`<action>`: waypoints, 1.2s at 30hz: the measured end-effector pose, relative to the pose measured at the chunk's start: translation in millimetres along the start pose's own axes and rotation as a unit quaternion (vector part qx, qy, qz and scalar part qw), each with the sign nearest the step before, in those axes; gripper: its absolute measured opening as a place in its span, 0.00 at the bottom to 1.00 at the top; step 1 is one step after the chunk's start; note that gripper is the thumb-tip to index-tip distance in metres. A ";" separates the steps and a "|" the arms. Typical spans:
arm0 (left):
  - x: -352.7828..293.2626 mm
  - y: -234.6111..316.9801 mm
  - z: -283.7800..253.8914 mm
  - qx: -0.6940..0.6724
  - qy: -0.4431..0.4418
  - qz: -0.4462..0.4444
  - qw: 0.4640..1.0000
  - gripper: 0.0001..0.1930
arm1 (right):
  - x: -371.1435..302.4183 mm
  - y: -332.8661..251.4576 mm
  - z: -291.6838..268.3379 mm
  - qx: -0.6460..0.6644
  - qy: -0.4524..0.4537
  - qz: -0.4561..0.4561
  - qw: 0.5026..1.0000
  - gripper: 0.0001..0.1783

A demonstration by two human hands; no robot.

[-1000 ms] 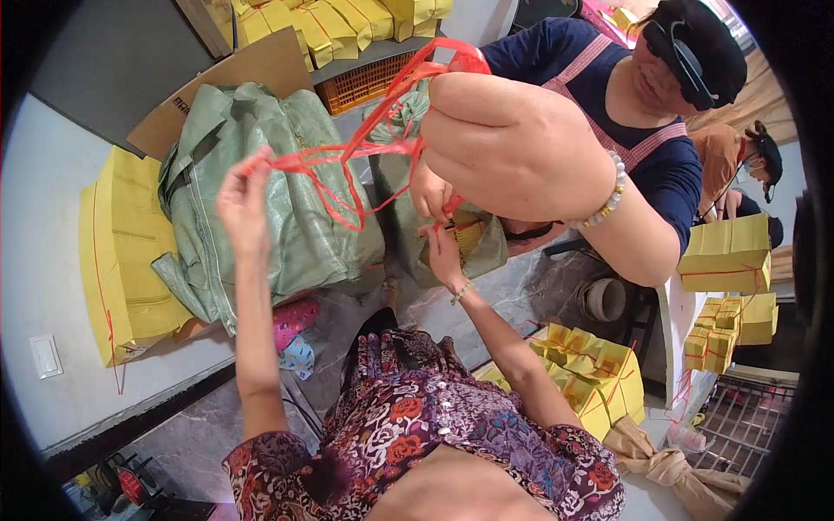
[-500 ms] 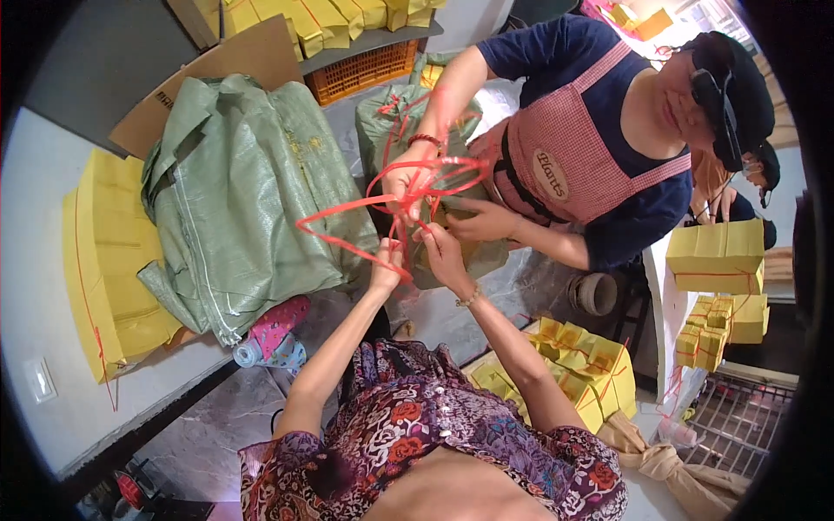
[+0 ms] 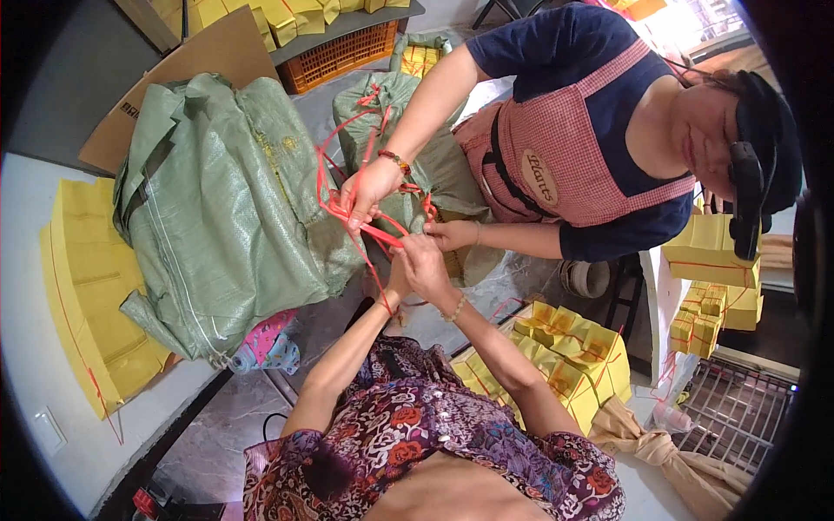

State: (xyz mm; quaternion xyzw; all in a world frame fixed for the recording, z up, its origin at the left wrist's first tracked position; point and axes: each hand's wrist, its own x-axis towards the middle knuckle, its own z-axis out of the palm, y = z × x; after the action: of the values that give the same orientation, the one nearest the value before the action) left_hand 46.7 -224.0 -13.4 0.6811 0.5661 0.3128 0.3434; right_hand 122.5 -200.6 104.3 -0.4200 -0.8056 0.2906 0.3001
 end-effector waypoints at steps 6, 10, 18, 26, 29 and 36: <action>-15.2 7.0 7.1 -0.035 0.016 0.006 0.999 0.12 | 11.5 -20.6 -6.2 -0.076 -0.140 -0.016 0.987 0.08; -30.2 13.6 -0.2 -0.051 0.029 0.003 0.998 0.11 | -0.1 -22.6 -17.7 -0.049 -0.135 0.007 0.990 0.15; -40.4 32.6 -23.9 -0.240 0.127 -0.147 0.951 0.12 | -25.1 -5.4 -11.1 -0.041 -0.024 0.143 0.988 0.14; -38.6 39.6 -24.2 -0.250 0.073 -0.234 0.937 0.12 | -12.9 15.4 23.5 -0.084 -0.068 0.111 0.988 0.19; -29.8 38.2 -18.9 -0.220 0.111 -0.163 0.955 0.11 | -27.0 46.7 46.8 -0.073 -0.047 -0.005 0.996 0.18; -12.2 30.7 -17.8 -0.139 0.214 -0.001 0.967 0.11 | 24.5 60.9 -14.4 -0.541 -0.071 -0.458 0.702 0.23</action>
State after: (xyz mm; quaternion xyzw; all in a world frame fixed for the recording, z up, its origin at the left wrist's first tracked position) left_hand 47.3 -237.8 21.5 0.5431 0.5783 0.5264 0.3059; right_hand 152.1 -147.5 75.7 -0.0676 -0.9362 -0.3397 0.0598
